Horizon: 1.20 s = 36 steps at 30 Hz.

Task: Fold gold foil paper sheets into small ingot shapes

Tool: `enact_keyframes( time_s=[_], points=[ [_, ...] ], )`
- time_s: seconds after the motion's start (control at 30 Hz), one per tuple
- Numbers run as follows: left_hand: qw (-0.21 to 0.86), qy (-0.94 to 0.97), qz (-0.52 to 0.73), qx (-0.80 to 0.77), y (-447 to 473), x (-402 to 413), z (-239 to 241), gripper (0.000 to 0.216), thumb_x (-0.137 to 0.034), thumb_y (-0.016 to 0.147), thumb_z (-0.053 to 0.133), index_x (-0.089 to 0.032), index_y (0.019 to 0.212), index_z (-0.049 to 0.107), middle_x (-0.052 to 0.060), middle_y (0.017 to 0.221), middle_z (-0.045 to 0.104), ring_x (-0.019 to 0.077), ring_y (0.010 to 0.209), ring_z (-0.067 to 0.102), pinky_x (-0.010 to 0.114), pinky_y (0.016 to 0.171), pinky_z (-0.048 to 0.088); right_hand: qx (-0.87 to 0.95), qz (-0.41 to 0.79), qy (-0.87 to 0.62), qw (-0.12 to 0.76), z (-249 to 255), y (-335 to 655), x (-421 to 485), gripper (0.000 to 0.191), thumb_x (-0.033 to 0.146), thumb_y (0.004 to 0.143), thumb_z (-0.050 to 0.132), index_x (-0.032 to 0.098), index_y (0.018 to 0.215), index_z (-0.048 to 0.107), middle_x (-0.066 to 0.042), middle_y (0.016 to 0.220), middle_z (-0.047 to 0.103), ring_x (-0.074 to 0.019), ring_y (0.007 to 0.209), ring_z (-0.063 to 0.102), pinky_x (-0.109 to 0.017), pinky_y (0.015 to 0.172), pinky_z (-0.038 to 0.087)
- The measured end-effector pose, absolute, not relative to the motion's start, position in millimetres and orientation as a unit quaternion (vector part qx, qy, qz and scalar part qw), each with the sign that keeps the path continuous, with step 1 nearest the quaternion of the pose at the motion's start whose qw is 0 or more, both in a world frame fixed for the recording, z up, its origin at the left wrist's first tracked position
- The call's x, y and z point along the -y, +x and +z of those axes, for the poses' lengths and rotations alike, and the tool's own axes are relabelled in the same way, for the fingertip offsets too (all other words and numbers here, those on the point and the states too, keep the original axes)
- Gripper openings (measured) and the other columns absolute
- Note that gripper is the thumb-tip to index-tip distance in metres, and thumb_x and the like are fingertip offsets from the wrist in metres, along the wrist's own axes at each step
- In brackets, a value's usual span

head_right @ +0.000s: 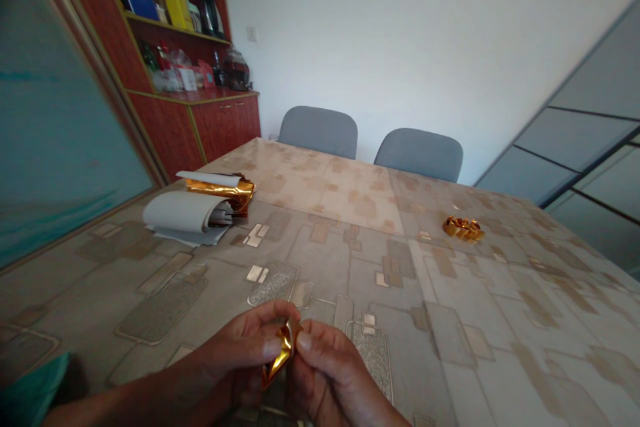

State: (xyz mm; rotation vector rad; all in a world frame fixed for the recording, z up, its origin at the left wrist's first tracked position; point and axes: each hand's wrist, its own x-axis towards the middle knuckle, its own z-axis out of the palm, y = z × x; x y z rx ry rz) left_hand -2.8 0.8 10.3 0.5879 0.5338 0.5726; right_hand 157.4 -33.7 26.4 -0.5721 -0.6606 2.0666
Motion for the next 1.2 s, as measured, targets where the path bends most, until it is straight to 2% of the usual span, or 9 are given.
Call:
enact_keyframes(
  time_s=[0.23,0.43,0.53,0.67,0.77,0.83,0.97,1.07,1.2],
  points=[
    [0.873,0.317,0.260,-0.262,-2,-2,9,0.038,-0.026,0.069,0.085,-0.020,0.098,0.061,-0.004,0.071,0.060,0.0067,0.051,0.049,0.016,0.045,0.033,0.290,0.832,-0.233,0.411,26,153,32,0.040,0.050,0.082,0.079,0.011,0.093,0.078,-0.007,0.084,0.068,-0.0138,0.071,0.062,-0.023,0.070,0.047],
    [0.891,0.261,0.257,-0.267,-7,-2,16,0.039,-0.040,0.083,0.079,-0.022,0.112,0.062,-0.003,0.078,0.057,0.0092,0.065,0.054,0.019,0.058,0.037,0.212,0.831,-0.197,0.475,19,165,35,0.020,0.035,0.087,0.080,0.016,0.086,0.076,0.003,0.067,0.057,-0.0080,0.061,0.051,-0.017,0.063,0.042],
    [0.895,0.255,0.283,-0.231,-7,-3,11,0.055,-0.035,0.077,0.087,-0.024,0.124,0.060,-0.001,0.093,0.062,0.0072,0.067,0.053,0.018,0.057,0.036,0.198,0.819,-0.195,0.501,13,171,36,0.023,0.034,0.086,0.082,0.017,0.078,0.070,0.007,0.060,0.048,-0.0064,0.053,0.036,-0.016,0.056,0.036],
    [0.880,0.290,0.327,-0.188,-3,-3,2,0.077,-0.024,0.065,0.095,-0.028,0.132,0.056,0.005,0.122,0.063,0.0105,0.079,0.061,0.018,0.056,0.035,0.212,0.805,-0.216,0.510,8,170,38,0.026,0.041,0.083,0.083,0.018,0.082,0.070,0.005,0.063,0.052,-0.0079,0.057,0.040,-0.019,0.061,0.038],
    [0.875,0.282,0.331,-0.211,-3,-3,2,0.075,-0.026,0.070,0.093,-0.028,0.134,0.054,0.006,0.116,0.066,0.0154,0.090,0.064,0.020,0.064,0.039,0.246,0.807,-0.246,0.476,9,166,38,0.039,0.044,0.076,0.087,0.017,0.101,0.074,0.000,0.079,0.064,-0.0096,0.065,0.050,-0.022,0.069,0.042],
    [0.879,0.272,0.335,-0.205,-4,-3,4,0.074,-0.030,0.073,0.092,-0.028,0.135,0.053,0.004,0.105,0.066,0.0125,0.080,0.061,0.020,0.064,0.038,0.269,0.815,-0.246,0.450,9,165,39,0.047,0.045,0.074,0.087,0.015,0.107,0.075,-0.003,0.086,0.067,-0.0105,0.066,0.051,-0.022,0.066,0.042],
    [0.898,0.263,0.314,-0.158,-7,-3,8,0.068,-0.036,0.077,0.089,-0.028,0.135,0.054,-0.004,0.085,0.058,0.0037,0.055,0.040,0.018,0.055,0.029,0.254,0.832,-0.231,0.436,10,166,41,0.035,0.041,0.074,0.084,0.015,0.097,0.078,-0.001,0.077,0.066,-0.0107,0.060,0.049,-0.022,0.060,0.040],
    [0.911,0.272,0.283,-0.131,-9,-5,12,0.069,-0.035,0.079,0.088,-0.028,0.139,0.053,-0.006,0.077,0.052,0.0039,0.053,0.032,0.018,0.054,0.027,0.215,0.844,-0.228,0.435,13,166,43,0.029,0.045,0.080,0.080,0.016,0.083,0.078,0.004,0.061,0.055,-0.0091,0.051,0.040,-0.020,0.054,0.036],
    [0.922,0.269,0.253,-0.120,-11,-7,17,0.067,-0.031,0.083,0.085,-0.027,0.142,0.053,-0.007,0.072,0.048,0.0050,0.054,0.031,0.018,0.055,0.029,0.239,0.828,-0.236,0.449,19,161,44,0.033,0.048,0.077,0.083,0.016,0.082,0.078,0.004,0.061,0.054,-0.0098,0.053,0.042,-0.022,0.059,0.040]
  ],
)
